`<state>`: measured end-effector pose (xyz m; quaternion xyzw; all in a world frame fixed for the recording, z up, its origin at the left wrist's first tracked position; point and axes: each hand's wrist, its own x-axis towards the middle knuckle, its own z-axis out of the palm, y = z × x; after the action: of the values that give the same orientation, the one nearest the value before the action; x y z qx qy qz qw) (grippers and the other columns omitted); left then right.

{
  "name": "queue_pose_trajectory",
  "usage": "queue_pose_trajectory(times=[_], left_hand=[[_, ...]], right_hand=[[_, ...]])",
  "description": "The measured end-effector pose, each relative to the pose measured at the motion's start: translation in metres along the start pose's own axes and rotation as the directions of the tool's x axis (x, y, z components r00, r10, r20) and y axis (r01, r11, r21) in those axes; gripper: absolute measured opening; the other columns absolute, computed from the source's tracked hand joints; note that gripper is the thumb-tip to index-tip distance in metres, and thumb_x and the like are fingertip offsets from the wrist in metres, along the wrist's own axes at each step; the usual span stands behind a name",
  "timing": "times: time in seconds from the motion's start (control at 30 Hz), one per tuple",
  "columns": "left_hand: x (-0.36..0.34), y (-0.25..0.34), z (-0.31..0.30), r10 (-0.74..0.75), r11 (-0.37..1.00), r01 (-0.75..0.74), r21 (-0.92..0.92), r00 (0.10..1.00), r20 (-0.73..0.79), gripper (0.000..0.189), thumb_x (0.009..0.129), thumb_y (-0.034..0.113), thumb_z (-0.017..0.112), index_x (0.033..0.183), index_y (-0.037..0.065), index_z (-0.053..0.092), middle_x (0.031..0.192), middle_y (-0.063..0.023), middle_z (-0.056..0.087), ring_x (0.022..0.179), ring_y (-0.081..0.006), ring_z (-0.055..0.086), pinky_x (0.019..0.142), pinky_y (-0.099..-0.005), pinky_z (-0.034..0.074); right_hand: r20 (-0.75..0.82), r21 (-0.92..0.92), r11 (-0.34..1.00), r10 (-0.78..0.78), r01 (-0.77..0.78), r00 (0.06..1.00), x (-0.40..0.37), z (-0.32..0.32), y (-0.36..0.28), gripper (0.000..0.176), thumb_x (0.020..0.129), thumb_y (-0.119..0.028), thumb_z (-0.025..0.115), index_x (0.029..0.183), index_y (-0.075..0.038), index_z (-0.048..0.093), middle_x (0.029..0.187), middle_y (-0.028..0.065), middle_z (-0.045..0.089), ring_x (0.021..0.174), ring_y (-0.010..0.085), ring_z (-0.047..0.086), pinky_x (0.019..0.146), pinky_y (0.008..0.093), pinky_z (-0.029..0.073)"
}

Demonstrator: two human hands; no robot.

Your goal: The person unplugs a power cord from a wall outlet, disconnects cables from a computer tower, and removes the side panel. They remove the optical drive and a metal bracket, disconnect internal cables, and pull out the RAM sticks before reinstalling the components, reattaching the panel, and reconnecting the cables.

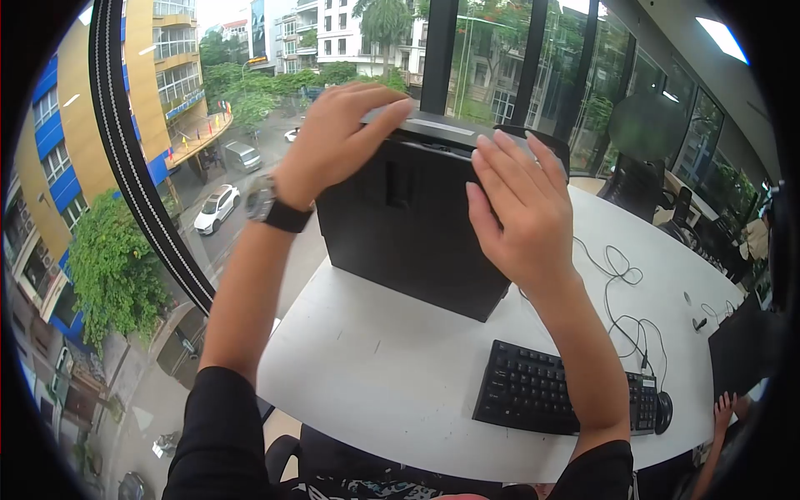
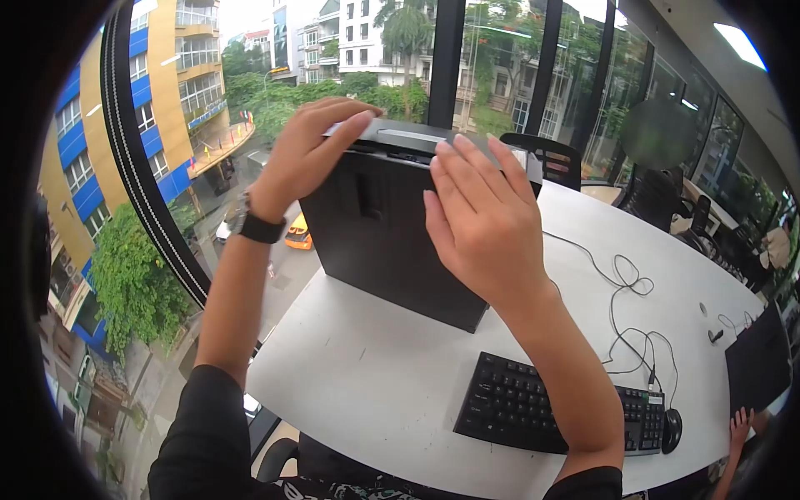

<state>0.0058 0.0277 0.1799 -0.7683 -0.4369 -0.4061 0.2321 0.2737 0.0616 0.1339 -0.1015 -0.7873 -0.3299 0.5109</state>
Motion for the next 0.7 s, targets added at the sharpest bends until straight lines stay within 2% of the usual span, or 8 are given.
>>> queue_pose_trajectory(times=[0.03,0.2,0.3,0.37,0.47,0.57,0.63,0.7], left_hand=[[0.004,0.009,0.012,-0.052,0.998,0.05,-0.025,0.995,-0.08,0.038,0.102,0.034,0.057,0.098,0.001,0.075,0.09,-0.0158,0.072,0.086,-0.0322,0.069,0.08,-0.0398,0.051],[0.003,0.011,0.046,-0.081,0.966,0.165,0.198,0.924,-0.373,0.039,0.099,0.033,0.061,0.073,0.008,0.075,0.069,-0.0071,0.067,0.071,-0.0298,0.066,0.07,-0.0404,0.049],[0.003,0.007,0.05,-0.087,0.974,0.17,0.149,0.89,-0.447,0.036,0.093,0.032,0.065,0.068,0.008,0.074,0.063,-0.0089,0.064,0.066,-0.0292,0.064,0.066,-0.0405,0.048],[0.002,0.004,0.048,-0.089,0.975,0.168,0.146,0.894,-0.439,0.036,0.092,0.032,0.065,0.068,0.007,0.074,0.063,-0.0093,0.063,0.065,-0.029,0.064,0.064,-0.0408,0.048],[0.001,0.0,0.046,-0.078,0.982,0.142,0.121,0.902,-0.424,0.035,0.091,0.032,0.065,0.069,0.006,0.073,0.061,-0.0097,0.061,0.062,-0.0298,0.062,0.063,-0.0414,0.047],[0.002,-0.012,0.043,-0.207,0.972,0.235,0.028,0.899,-0.386,0.037,0.092,0.032,0.065,0.068,0.005,0.072,0.06,-0.01,0.059,0.06,-0.0307,0.061,0.06,-0.0407,0.046],[0.0,-0.027,0.046,-0.048,0.984,0.124,0.125,0.87,-0.49,0.039,0.092,0.033,0.064,0.066,0.004,0.071,0.06,-0.0103,0.059,0.058,-0.0307,0.059,0.056,-0.0406,0.045],[-0.001,-0.023,0.045,-0.065,0.977,0.149,0.154,0.891,-0.45,0.041,0.093,0.033,0.064,0.066,0.004,0.071,0.06,-0.0102,0.058,0.058,-0.0305,0.058,0.055,-0.0409,0.044]], right_hand=[[-0.002,-0.016,1.0,0.016,-0.016,1.0,0.001,0.003,0.0,0.025,0.084,-0.01,0.073,0.105,0.004,0.074,0.115,0.0136,0.073,0.116,0.0275,0.067,0.112,0.0471,0.044],[0.026,0.024,0.994,0.109,-0.11,0.994,0.016,0.003,-0.004,0.014,0.086,-0.01,0.073,0.094,0.002,0.075,0.102,0.0135,0.075,0.097,0.0275,0.072,0.108,0.0478,0.046],[0.053,-0.002,0.993,0.115,-0.116,0.992,0.04,0.005,-0.011,0.015,0.088,-0.015,0.073,0.082,-0.002,0.071,0.089,0.0101,0.073,0.083,0.0273,0.07,0.094,0.0431,0.053],[0.258,-0.257,0.898,0.42,-0.358,0.87,0.055,0.007,-0.019,0.026,0.092,-0.022,0.071,0.074,-0.005,0.065,0.077,0.0069,0.066,0.072,0.0271,0.065,0.076,0.0393,0.055],[0.094,-0.278,0.926,0.289,-0.254,0.953,0.057,0.044,-0.006,0.032,0.095,-0.029,0.068,0.074,-0.007,0.061,0.071,0.0053,0.06,0.068,0.0269,0.061,0.064,0.0382,0.052],[0.057,-0.362,0.9,0.283,-0.244,0.958,0.052,0.054,-0.007,0.034,0.099,-0.033,0.063,0.077,-0.007,0.061,0.073,0.0054,0.062,0.071,0.0256,0.063,0.065,0.0366,0.052],[0.054,-0.349,0.907,0.27,-0.235,0.961,0.045,0.058,-0.007,0.036,0.1,-0.035,0.061,0.076,-0.008,0.06,0.074,0.0056,0.063,0.071,0.0254,0.064,0.064,0.0369,0.052],[0.044,-0.341,0.914,0.248,-0.219,0.968,0.042,0.057,-0.008,0.039,0.102,-0.036,0.058,0.076,-0.008,0.059,0.075,0.0058,0.063,0.072,0.0253,0.065,0.064,0.0373,0.052]])
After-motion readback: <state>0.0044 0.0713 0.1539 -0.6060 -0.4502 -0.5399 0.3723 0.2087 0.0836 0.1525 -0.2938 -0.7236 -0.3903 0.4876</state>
